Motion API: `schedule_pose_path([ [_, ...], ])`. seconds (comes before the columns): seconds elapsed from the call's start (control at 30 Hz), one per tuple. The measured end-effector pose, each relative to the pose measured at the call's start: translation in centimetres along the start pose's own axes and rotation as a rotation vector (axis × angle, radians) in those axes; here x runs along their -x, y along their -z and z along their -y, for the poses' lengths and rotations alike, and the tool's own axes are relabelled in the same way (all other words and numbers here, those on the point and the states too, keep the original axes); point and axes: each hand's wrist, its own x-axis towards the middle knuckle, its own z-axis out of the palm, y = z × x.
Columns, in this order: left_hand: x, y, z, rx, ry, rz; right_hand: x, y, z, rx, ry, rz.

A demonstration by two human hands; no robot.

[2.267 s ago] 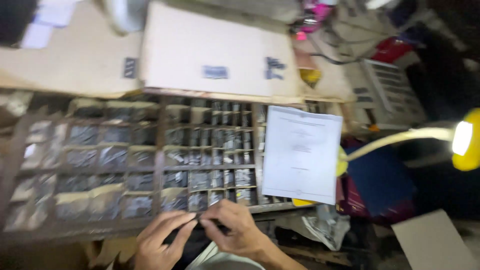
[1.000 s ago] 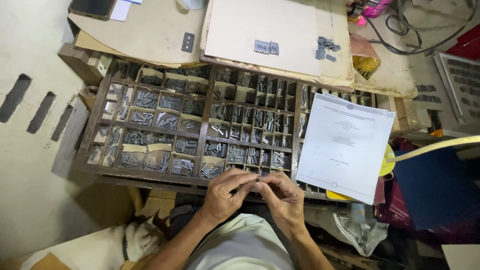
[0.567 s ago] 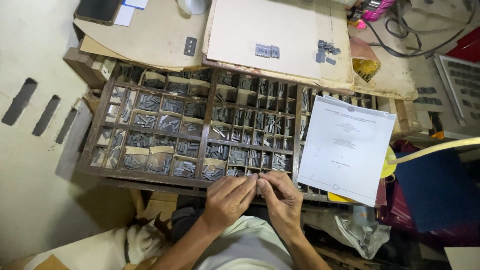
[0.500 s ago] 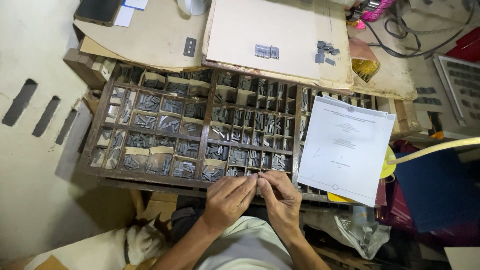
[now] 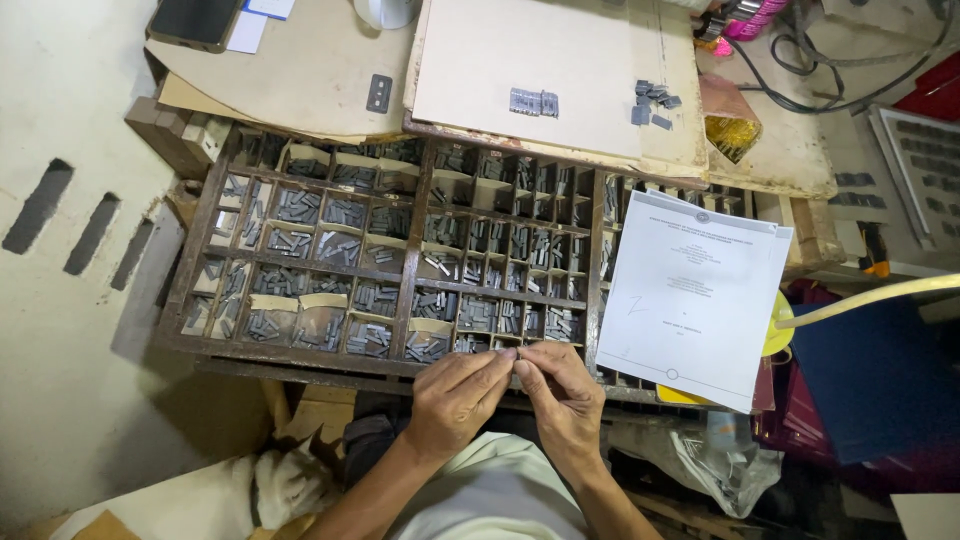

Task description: The person selects small metal printing blocks from a compartmentalized wooden drawer and places them onto a flat surface. They repeatedly pick up blocks, arrange them in a line, and occasionally use a small tool to adjust their position. A dog is visible lying on the floor nearby.

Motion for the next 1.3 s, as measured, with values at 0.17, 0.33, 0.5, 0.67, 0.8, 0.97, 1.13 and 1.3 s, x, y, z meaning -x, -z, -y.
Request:
schedule_pose_path([
  [0.17,-0.1,0.1,0.0,0.006,-0.005,-0.004,0.1,0.0,-0.1,-0.033,0.021,0.022],
  [0.33,-0.1,0.1,0.0,-0.003,-0.012,-0.001,0.1,0.0,-0.2,-0.01,0.032,0.022],
  [0.5,-0.1,0.1,0.0,0.007,-0.01,0.0,0.1,0.0,-0.3,0.015,0.042,0.021],
  [0.67,-0.2,0.1,0.0,0.012,-0.012,-0.002,0.1,-0.1,-0.2,0.009,0.035,0.03],
  [0.8,0.0,0.1,0.1,0.014,-0.004,-0.001,0.2,-0.1,-0.1,-0.007,0.024,0.03],
  [0.97,0.2,0.0,0.2,0.022,0.012,-0.004,0.2,-0.2,0.0,0.007,0.013,0.026],
  [1.13,0.1,-0.1,0.0,0.046,0.051,-0.005,0.1,-0.2,0.3,-0.015,-0.03,0.027],
  [1.3,0.6,-0.6,0.2,0.045,0.099,0.03,0.1,-0.1,-0.3,0.002,-0.05,0.029],
])
